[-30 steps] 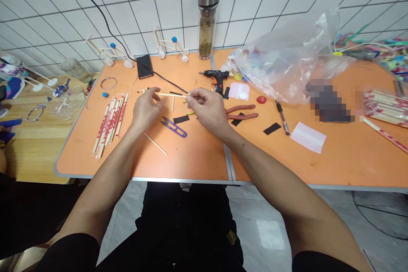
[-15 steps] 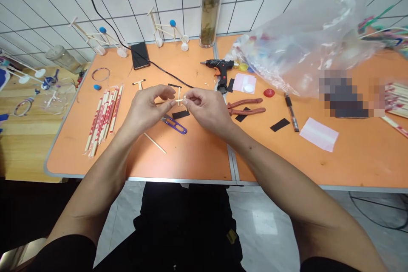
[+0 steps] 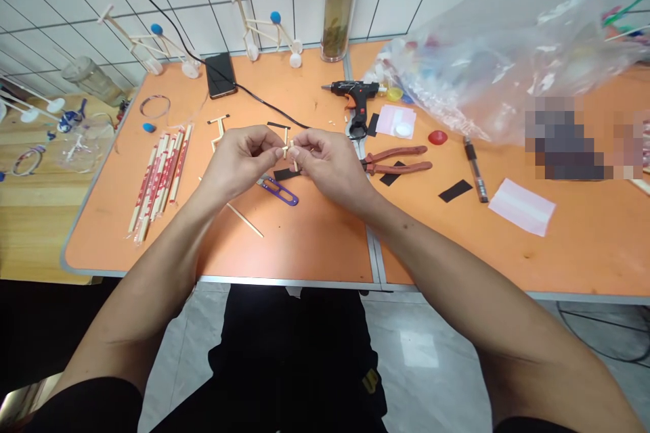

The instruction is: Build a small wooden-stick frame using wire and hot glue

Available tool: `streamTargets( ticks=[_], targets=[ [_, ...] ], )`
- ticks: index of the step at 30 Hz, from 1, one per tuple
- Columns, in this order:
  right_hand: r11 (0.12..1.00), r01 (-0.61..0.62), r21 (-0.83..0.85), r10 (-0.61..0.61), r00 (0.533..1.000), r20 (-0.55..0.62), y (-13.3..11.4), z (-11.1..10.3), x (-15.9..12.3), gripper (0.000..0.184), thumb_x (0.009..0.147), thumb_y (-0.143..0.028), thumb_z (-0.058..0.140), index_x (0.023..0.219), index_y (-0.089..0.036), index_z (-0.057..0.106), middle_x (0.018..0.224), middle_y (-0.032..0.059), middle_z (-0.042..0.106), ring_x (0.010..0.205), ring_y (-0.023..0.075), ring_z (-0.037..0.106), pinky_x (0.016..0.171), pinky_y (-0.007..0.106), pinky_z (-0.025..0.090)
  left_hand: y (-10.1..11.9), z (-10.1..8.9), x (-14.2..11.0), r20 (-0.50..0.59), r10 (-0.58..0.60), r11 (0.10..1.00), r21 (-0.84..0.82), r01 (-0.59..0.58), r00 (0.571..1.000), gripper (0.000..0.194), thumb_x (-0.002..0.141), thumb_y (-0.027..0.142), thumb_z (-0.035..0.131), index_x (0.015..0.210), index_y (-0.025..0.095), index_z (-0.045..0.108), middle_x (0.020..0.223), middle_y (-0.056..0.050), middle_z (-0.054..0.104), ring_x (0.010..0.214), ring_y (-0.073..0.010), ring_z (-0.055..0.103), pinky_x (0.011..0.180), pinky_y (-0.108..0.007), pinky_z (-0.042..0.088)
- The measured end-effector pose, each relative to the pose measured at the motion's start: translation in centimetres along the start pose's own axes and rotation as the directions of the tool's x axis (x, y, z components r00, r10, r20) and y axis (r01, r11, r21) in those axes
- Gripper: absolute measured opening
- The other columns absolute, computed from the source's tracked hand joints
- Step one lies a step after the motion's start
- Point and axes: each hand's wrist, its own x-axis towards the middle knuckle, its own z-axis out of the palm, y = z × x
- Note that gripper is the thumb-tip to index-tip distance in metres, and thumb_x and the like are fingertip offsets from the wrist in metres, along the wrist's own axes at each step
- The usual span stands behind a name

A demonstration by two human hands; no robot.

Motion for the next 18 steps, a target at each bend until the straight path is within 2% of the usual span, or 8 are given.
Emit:
streamTargets(
  ticks=[3,6,9,12,15,18],
  targets=[
    [0.999,-0.013,0.043,0.013,1.0,-0.004,-0.3,0.0,0.0,0.061,0.089,-0.085,0.091,0.092,-0.025,0.078,0.086,0.0051,0.079,0.08,0.0208,0.075,0.068,0.034,0.064,0.1,0.0,0.1,-0.02,-0.036,0.997,-0.067,0.035,0.999,0.012,0.086,0.009,0.081,0.083,0.021,0.084,0.07,0.0,0.072,0.065,-0.0156,0.059,0.066,-0.029,0.043],
    [0.999,-0.036,0.038,0.036,0.999,0.008,-0.7,-0.2,0.1,0.058,0.091,-0.081,0.091,0.093,-0.025,0.078,0.087,0.005,0.081,0.08,0.0202,0.076,0.068,0.032,0.065,-0.2,-0.1,0.3,-0.043,-0.043,0.993,-0.115,0.038,0.998,0.011,0.086,0.012,0.084,0.086,0.022,0.087,0.072,0.0,0.075,0.068,-0.0162,0.064,0.066,-0.028,0.048],
    [0.999,-0.028,-0.041,0.03,0.999,0.037,-1.3,-0.8,0.1,0.041,0.098,-0.061,0.092,0.09,-0.024,0.077,0.081,0.0036,0.079,0.076,0.0194,0.074,0.069,0.033,0.061,-0.5,-0.2,0.5,-0.082,-0.052,0.984,-0.173,0.037,0.995,0.008,0.086,0.014,0.088,0.087,0.022,0.087,0.072,0.0,0.074,0.07,-0.0161,0.067,0.067,-0.027,0.051],
    [0.969,0.011,-0.247,0.015,0.995,0.102,-1.8,-1.5,0.2,0.021,0.101,-0.035,0.085,0.086,-0.023,0.078,0.074,0.0015,0.076,0.071,0.0188,0.07,0.069,0.034,0.052,-0.6,-0.7,0.9,-0.133,-0.074,0.973,-0.225,0.043,0.988,0.009,0.087,0.013,0.09,0.087,0.02,0.085,0.07,0.001,0.072,0.068,-0.014,0.066,0.067,-0.026,0.052],
    [0.846,0.06,-0.53,0.043,0.983,0.181,-2.6,-2.0,0.1,0.017,0.096,-0.018,0.077,0.08,-0.023,0.077,0.075,0.0005,0.076,0.07,0.0187,0.066,0.069,0.036,0.042,-0.4,-1.4,1.2,-0.165,-0.104,0.964,-0.261,0.058,0.981,0.01,0.089,0.014,0.09,0.085,0.02,0.083,0.069,0.001,0.072,0.065,-0.012,0.064,0.064,-0.024,0.05],
    [0.639,0.127,-0.758,0.146,0.948,0.282,-3.6,-2.2,-0.2,0.021,0.099,-0.02,0.07,0.08,-0.023,0.077,0.083,0.0032,0.079,0.078,0.0215,0.066,0.071,0.037,0.036,-0.4,-2.0,1.5,-0.198,-0.144,0.954,-0.286,0.083,0.97,0.013,0.089,0.017,0.093,0.083,0.021,0.082,0.066,0.001,0.07,0.058,-0.01,0.057,0.055,-0.022,0.041]
  ],
)
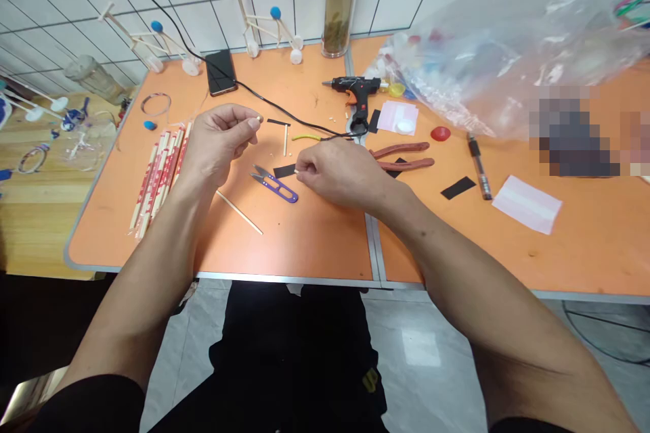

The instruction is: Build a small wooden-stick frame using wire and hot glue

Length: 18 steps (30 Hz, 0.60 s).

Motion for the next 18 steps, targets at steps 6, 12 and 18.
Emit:
streamTargets(
  ticks=[6,12,18],
  targets=[
    [0.948,-0.025,-0.316,0.103,0.967,0.233,-1.7,-0.9,-0.9,0.027,0.108,-0.026,0.06,0.089,-0.022,0.079,0.099,0.0097,0.083,0.088,0.0264,0.069,0.068,0.038,0.028,-0.3,-0.4,0.5,-0.021,-0.077,0.993,-0.087,0.075,0.997,0.018,0.087,0.02,0.094,0.079,0.021,0.078,0.058,0.003,0.065,0.046,-0.0067,0.037,0.045,-0.022,0.025],
    [0.965,-0.014,-0.262,0.075,0.971,0.225,-1.7,-0.9,-1.0,0.025,0.105,-0.02,0.059,0.088,-0.022,0.077,0.099,0.0079,0.084,0.09,0.026,0.071,0.069,0.038,0.031,-0.3,-0.2,0.3,0.005,-0.087,0.987,-0.137,0.087,0.996,0.023,0.079,0.027,0.099,0.077,0.02,0.077,0.059,0.003,0.065,0.045,-0.0059,0.037,0.044,-0.022,0.023],
    [0.974,-0.203,0.099,0.219,0.957,-0.189,3.7,-2.7,0.9,0.01,0.099,-0.024,0.072,0.096,-0.022,0.082,0.096,0.0099,0.082,0.091,0.0304,0.073,0.08,0.041,0.048,-0.7,-0.2,0.5,-0.005,-0.068,0.985,-0.157,0.066,0.998,0.023,0.077,0.028,0.098,0.078,0.02,0.077,0.06,0.002,0.066,0.046,-0.0061,0.038,0.045,-0.022,0.022]
  ],
)
